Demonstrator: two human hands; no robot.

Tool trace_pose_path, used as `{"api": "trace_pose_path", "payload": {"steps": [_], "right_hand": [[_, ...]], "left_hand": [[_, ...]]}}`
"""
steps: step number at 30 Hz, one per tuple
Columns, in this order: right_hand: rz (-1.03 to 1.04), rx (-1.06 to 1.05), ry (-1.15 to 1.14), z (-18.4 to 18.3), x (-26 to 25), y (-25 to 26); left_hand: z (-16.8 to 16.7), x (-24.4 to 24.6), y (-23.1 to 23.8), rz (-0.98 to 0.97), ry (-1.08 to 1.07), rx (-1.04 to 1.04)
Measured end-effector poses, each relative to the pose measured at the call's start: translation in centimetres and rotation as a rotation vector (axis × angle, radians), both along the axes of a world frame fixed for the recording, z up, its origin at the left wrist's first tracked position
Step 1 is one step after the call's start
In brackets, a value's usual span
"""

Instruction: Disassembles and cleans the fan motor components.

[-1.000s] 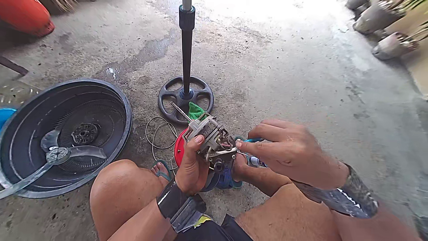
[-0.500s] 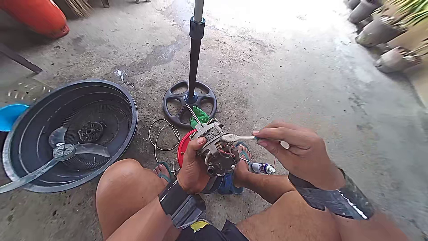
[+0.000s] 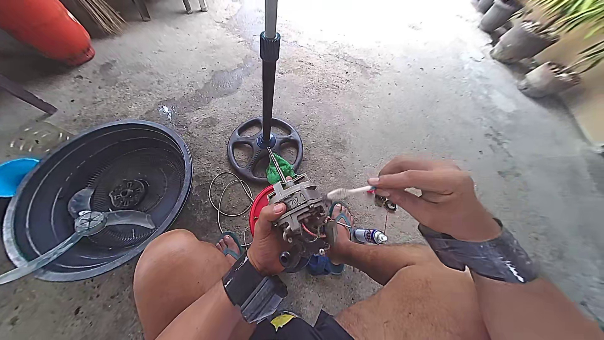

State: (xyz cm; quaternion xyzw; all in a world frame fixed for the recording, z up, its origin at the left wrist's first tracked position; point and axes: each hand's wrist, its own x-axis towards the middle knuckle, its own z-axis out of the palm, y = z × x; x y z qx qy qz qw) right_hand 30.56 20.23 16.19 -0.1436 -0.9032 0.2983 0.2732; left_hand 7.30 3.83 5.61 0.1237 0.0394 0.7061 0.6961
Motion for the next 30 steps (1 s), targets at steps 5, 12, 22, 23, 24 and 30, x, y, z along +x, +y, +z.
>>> {"api": "trace_pose_path", "payload": {"steps": [5,12,22,23,24,30], "right_hand": [[-0.09,0.079,-0.059,0.2,0.6,0.4],[-0.113,0.033,-0.123,-1.2,0.6,0.8],[-0.335,-0.24,-0.253,-2.1,2.8,1.8],[-0.35,-0.235,-0.213,-2.1,2.4,1.6],[-0.355,-0.257,-0.137,-2.0,1.7,1.0],[-0.031,-0.301,0.106,-1.3,-3.8,-4.0]], "left_hand": [[0.0,0.1,0.1,0.002,0.033,-0.042],[-0.2,0.2,0.0,0.015,0.028,-0.103],[-0.7,-0.6,-0.4,0.015,0.0,-0.074],[-0.5,-0.5,-0.4,0.029,0.015,-0.088],[-0.4,-0.4,-0.4,0.032,0.027,-0.098],[0.0,0.3,-0.2,0.036,0.132,-0.17]]}}
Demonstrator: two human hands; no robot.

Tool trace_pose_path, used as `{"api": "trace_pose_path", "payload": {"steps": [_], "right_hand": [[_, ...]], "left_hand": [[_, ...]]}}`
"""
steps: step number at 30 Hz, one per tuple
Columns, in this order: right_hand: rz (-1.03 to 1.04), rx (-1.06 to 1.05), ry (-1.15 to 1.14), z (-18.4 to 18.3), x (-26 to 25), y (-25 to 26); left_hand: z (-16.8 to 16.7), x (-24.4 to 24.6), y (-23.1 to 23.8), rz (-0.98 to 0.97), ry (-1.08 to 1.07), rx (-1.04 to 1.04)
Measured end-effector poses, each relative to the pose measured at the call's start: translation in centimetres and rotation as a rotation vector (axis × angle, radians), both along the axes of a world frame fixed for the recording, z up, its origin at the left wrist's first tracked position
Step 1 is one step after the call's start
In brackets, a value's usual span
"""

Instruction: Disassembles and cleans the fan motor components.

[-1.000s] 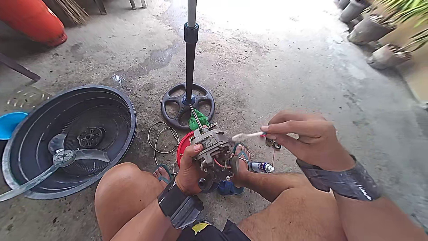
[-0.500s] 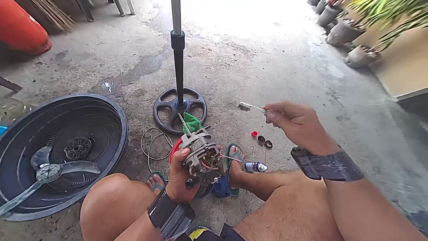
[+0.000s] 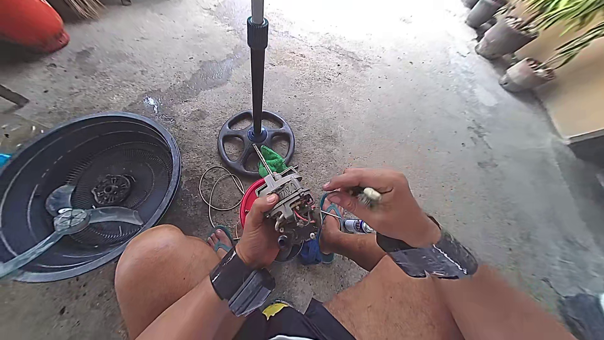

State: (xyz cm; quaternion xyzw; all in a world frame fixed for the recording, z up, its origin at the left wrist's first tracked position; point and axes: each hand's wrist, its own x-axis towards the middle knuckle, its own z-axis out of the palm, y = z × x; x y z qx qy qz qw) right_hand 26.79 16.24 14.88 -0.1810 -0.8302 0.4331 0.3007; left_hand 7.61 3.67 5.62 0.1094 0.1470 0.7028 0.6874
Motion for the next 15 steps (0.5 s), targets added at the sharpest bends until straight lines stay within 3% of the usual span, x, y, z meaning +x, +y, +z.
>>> {"api": "trace_pose_path", "payload": {"steps": [5,9,15], "right_hand": [[0.215,0.092,-0.111,-0.3,-1.0,-0.2],[0.168,0.224,-0.174,-0.7,-1.9,-0.9],[0.167,-0.005,-0.148,-0.7,-1.8,-0.7]], "left_hand": [[0.1,0.4,0.1,0.046,0.096,-0.147],[-0.1,0.3,0.1,0.093,0.136,-0.225],[0.1,0.0,0.1,0.097,0.114,-0.256]]}}
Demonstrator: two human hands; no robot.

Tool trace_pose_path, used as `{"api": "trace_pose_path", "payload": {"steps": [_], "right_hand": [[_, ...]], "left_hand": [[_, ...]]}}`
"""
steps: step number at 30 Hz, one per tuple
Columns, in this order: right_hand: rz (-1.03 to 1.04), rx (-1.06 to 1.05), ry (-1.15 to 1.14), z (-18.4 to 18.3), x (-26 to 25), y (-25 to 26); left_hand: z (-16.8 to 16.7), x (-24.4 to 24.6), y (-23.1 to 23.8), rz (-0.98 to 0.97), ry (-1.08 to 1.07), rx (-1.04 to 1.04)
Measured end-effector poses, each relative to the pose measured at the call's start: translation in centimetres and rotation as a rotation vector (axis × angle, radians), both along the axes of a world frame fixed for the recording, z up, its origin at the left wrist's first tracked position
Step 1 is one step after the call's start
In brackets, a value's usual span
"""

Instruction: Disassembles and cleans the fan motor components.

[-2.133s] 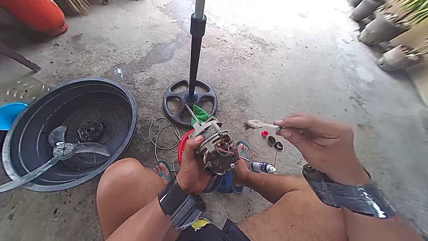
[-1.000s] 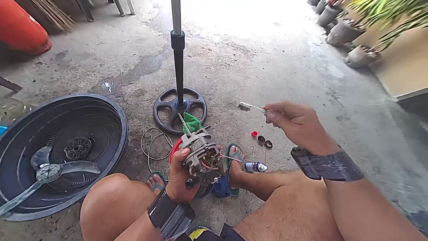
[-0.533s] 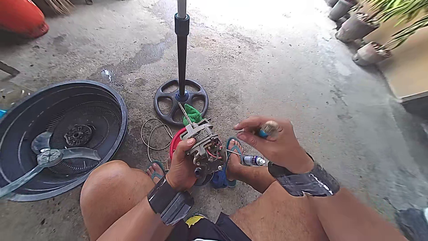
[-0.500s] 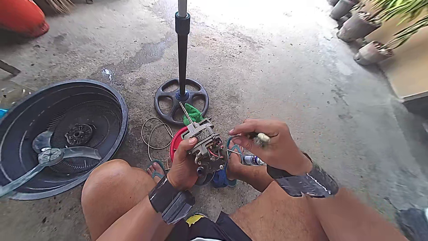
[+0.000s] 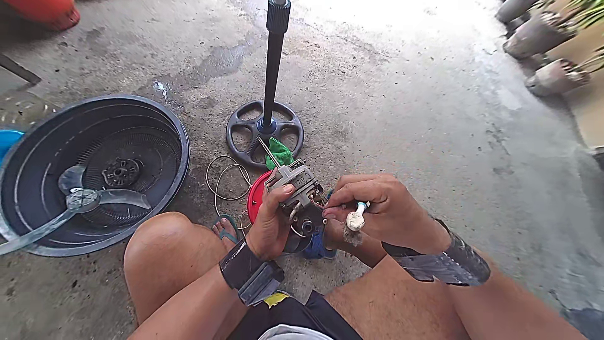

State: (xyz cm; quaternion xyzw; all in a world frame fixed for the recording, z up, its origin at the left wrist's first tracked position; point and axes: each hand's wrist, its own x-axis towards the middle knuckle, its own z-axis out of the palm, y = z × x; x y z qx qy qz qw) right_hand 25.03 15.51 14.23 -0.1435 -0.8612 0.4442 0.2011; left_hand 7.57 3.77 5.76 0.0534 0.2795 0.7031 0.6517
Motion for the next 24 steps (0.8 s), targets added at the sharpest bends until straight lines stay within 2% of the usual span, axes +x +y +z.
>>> {"api": "trace_pose_path", "payload": {"steps": [2,4,5,7,8,9,10,12,15,17,21,24], "right_hand": [[0.025,-0.094,0.024,0.3,0.7,0.8],[-0.077,-0.05,-0.05,1.0,2.1,2.6],[-0.212,0.088,-0.171,1.4,3.0,3.9],[-0.498,0.468,-0.638,2.0,5.0,6.8],[-0.606,0.522,-0.828,2.1,5.8,7.7],[-0.683,0.533,-0.895,2.1,6.5,8.2],[-0.706,0.533,-0.84,2.2,7.3,8.4],[-0.613,0.421,-0.584,2.7,7.9,7.6],[-0.294,0.184,-0.304,1.9,7.2,5.2],[-0.136,0.189,-0.251,0.9,6.5,4.5],[0.029,0.124,-0.135,0.3,5.3,4.0],[0.109,0.117,-0.046,0.1,3.7,3.1]], "left_hand": [[0.0,-0.1,-0.1,-0.012,-0.027,0.015],[-0.1,-0.2,-0.2,-0.024,-0.06,0.044],[-0.1,-0.3,-0.3,-0.03,-0.081,0.062],[-0.2,-0.4,-0.4,-0.045,-0.129,0.125],[-0.3,-0.4,-0.4,-0.056,-0.143,0.158],[-0.3,-0.5,-0.5,-0.071,-0.152,0.185],[-0.3,-0.4,-0.4,-0.082,-0.152,0.201],[-0.3,-0.4,-0.5,-0.081,-0.146,0.215],[-0.6,-0.2,-0.6,-0.068,-0.173,0.198],[-0.8,-0.1,-0.4,-0.059,-0.206,0.147],[-0.6,0.0,0.0,-0.06,-0.227,0.06],[-0.6,-0.1,-0.1,-0.066,-0.252,0.105]]}}
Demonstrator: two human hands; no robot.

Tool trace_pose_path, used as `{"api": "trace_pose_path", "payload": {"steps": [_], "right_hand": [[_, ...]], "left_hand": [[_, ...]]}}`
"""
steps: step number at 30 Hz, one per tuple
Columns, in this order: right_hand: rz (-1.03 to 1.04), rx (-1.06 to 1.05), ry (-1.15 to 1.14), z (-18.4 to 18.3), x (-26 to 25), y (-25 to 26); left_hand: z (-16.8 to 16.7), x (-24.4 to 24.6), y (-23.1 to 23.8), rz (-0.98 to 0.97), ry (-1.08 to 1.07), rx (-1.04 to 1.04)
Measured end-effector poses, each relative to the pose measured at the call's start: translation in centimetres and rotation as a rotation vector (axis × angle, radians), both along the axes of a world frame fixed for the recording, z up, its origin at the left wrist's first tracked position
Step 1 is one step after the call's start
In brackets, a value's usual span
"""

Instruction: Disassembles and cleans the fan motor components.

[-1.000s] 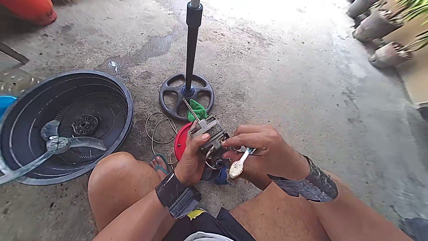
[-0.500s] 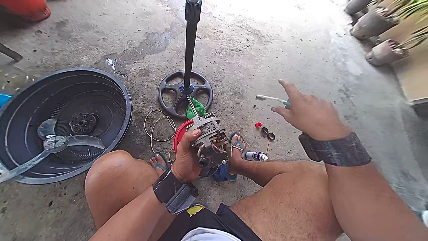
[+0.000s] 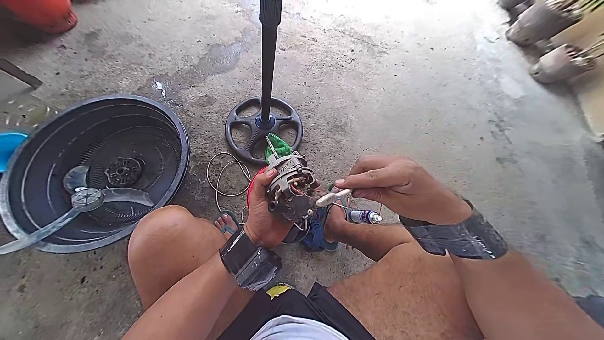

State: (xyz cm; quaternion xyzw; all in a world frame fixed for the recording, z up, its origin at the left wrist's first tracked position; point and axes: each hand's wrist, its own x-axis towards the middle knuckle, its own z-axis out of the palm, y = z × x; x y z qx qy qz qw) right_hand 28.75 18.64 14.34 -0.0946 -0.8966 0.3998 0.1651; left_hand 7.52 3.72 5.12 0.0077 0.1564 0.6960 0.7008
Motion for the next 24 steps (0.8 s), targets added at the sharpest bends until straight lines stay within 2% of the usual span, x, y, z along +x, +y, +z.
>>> {"api": "trace_pose_path", "payload": {"steps": [3,6,8,11,15,19,24], "right_hand": [[0.012,0.089,-0.082,-0.7,-0.1,1.1],[-0.002,0.064,-0.016,0.7,0.8,3.1],[0.035,0.0,0.038,1.3,0.2,2.7],[0.08,0.005,-0.043,0.0,-0.7,1.9],[0.0,0.011,0.004,1.4,0.7,4.0],[0.102,-0.028,-0.037,0.9,-0.9,2.2],[-0.012,0.106,-0.098,2.2,0.9,3.4]], "left_hand": [[-0.1,0.0,-0.2,-0.03,-0.029,0.073],[0.0,0.0,-0.1,-0.034,-0.018,0.084],[-0.3,-0.1,-0.2,-0.034,-0.036,0.087],[-0.3,-0.2,-0.3,-0.027,-0.05,0.101],[-0.2,-0.3,-0.4,-0.038,-0.064,0.139],[0.0,-0.2,-0.4,-0.02,-0.034,0.162],[0.3,-0.3,-0.6,-0.043,0.006,0.17]]}}
